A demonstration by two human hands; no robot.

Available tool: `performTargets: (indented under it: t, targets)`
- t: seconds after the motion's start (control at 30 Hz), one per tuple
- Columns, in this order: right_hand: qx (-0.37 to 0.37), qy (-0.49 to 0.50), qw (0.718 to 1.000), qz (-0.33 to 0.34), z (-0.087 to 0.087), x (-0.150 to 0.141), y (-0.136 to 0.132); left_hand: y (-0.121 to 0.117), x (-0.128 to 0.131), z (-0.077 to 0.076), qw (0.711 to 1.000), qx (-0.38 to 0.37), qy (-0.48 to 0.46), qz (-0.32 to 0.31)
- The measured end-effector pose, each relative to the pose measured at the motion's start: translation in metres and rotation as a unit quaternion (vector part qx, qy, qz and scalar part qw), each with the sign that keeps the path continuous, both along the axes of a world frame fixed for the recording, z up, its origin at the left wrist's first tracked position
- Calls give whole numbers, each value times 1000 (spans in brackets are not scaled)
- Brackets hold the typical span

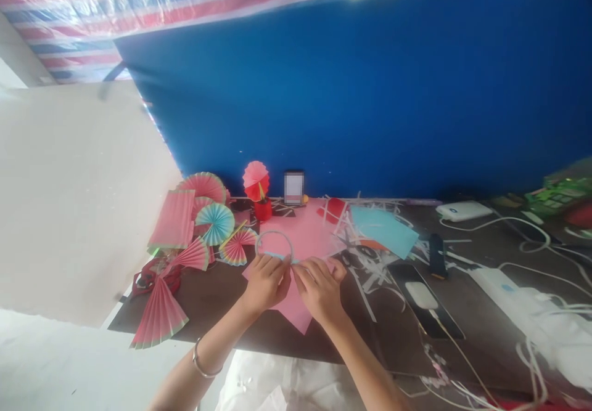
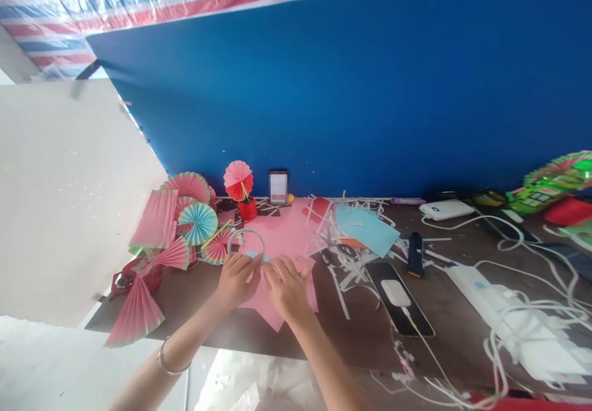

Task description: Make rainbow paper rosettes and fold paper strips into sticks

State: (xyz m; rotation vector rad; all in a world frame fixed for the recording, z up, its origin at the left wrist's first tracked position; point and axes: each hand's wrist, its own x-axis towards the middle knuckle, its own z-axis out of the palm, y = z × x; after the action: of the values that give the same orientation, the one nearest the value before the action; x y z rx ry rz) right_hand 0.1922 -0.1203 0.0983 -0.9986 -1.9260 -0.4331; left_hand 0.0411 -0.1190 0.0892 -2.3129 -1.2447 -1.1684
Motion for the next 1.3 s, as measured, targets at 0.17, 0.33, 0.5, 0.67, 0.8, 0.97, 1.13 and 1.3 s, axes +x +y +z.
performTargets:
  t: [0.17,0.33,0.5,0.67,0.8,0.97,1.13,1.3]
  targets:
    - [34,-68,996,-55,-4,10,-3,4,19,3,969,-146,-180,-90]
    - [13,-67,989,-131,1,37,-4,29,43,9,897,-284,-309,-135]
    - [-50,85,985,-140,4,72,-8,68,52,5,891,-319,-294,-135]
    - [-234,329,910,-98,2,86,-10,99,63,-35,956,-244,-32,-159]
    - [-339,447,825,-65,-2,93,-16,108,31,-66,965,-241,38,-96]
    - [-392,480,783,-45,-7,98,-21,98,-35,-80,942,-330,24,54]
    - [-456,427,781,-16,-12,84,-18,93,-41,-75,936,-343,74,33]
    - [-477,412,776,20,-14,78,-21,106,-29,-68,922,-371,103,-22]
